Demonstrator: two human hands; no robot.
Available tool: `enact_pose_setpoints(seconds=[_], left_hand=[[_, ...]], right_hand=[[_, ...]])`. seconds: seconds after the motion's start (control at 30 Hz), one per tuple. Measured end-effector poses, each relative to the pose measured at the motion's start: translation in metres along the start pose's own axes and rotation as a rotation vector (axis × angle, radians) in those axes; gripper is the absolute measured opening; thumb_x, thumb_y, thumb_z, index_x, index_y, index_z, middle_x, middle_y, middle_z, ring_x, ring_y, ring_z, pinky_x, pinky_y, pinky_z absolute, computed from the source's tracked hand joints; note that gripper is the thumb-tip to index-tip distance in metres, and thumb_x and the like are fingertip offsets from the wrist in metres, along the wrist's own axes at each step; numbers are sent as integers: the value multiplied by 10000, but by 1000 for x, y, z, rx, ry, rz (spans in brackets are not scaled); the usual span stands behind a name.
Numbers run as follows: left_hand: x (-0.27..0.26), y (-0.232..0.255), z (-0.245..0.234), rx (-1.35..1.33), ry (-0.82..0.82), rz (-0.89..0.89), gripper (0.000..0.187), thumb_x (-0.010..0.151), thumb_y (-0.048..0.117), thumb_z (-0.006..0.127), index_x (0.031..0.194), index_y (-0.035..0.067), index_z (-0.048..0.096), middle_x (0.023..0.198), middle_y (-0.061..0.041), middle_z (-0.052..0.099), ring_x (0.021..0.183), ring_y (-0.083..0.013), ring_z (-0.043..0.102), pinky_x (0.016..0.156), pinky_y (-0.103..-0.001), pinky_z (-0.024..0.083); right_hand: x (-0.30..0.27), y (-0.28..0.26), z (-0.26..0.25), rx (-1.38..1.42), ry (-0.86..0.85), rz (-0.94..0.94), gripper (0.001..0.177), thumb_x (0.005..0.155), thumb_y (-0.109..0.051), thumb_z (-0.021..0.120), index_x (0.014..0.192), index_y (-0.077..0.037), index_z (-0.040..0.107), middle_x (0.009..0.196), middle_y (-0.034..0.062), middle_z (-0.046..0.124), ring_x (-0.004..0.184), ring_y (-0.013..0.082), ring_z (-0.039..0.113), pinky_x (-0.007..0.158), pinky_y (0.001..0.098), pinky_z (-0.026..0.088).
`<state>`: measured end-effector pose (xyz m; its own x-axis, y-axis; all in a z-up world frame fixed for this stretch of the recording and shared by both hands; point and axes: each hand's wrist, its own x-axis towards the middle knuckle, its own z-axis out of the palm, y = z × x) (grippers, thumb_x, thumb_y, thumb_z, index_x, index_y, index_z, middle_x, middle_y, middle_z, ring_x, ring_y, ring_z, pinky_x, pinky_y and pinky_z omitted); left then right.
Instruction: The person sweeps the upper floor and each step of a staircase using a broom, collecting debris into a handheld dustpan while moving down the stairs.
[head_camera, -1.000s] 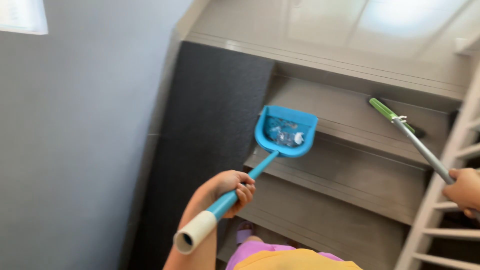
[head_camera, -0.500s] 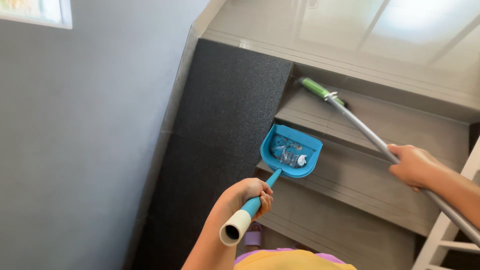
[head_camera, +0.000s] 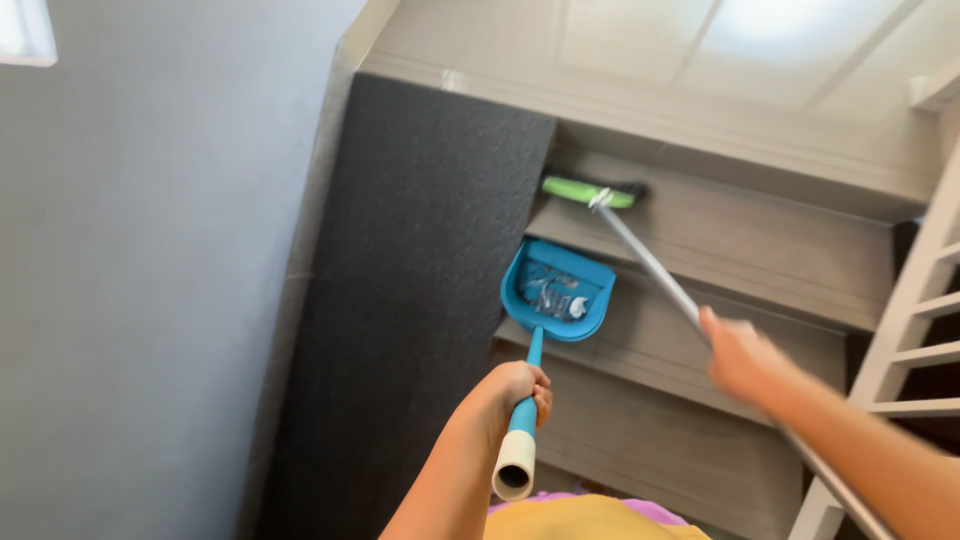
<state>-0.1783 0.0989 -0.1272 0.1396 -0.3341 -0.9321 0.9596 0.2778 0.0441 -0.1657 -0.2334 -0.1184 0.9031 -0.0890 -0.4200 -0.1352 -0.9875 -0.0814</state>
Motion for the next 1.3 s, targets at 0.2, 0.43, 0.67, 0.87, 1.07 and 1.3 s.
enact_pose_setpoints(seconds=[0.2,0.43,0.67,0.87,1.07,1.3], left_hand=[[20,7,5,-128,-54,-53,215,966,90,460,753,88,434,578,17,490,393,-23,444,329,-158,408],[16,17,12,-73,-17,-60,244,966,99,451,725,114,414,546,32,462,376,-25,438,317,-157,409],[24,18,31,-55,48,-22,255,976,84,456,723,92,424,566,13,486,399,-39,459,324,-162,396],[40,30,27,-56,1,-136,238,957,92,469,721,87,433,568,18,482,392,-36,448,315,-163,390],[47,26,31,-73,41,-155,238,957,84,457,720,71,441,577,0,495,398,-32,459,323,-161,395],[75,24,35,-65,-9,-68,275,964,70,443,695,100,393,569,17,456,398,-50,430,323,-182,386]], right_hand=[[-73,33,-34,84,-33,18,829,806,-69,598,1568,-257,332,1118,179,723,951,338,756,831,435,605],[11,-9,-61,121,14,95,499,882,-48,572,1374,-108,514,1080,218,717,921,399,735,766,504,598],[-54,-16,8,151,23,16,676,858,-19,538,1497,-180,390,1111,222,680,939,420,703,744,507,597],[-144,2,-21,117,-324,215,829,918,-63,532,1658,-264,217,933,146,760,762,289,753,715,399,626],[-94,24,-49,137,-69,210,803,892,-61,587,1606,-244,269,1042,180,728,856,324,749,753,455,605],[-57,76,-3,51,11,189,646,891,-41,547,1514,-174,439,1086,205,743,997,385,736,827,472,595]])
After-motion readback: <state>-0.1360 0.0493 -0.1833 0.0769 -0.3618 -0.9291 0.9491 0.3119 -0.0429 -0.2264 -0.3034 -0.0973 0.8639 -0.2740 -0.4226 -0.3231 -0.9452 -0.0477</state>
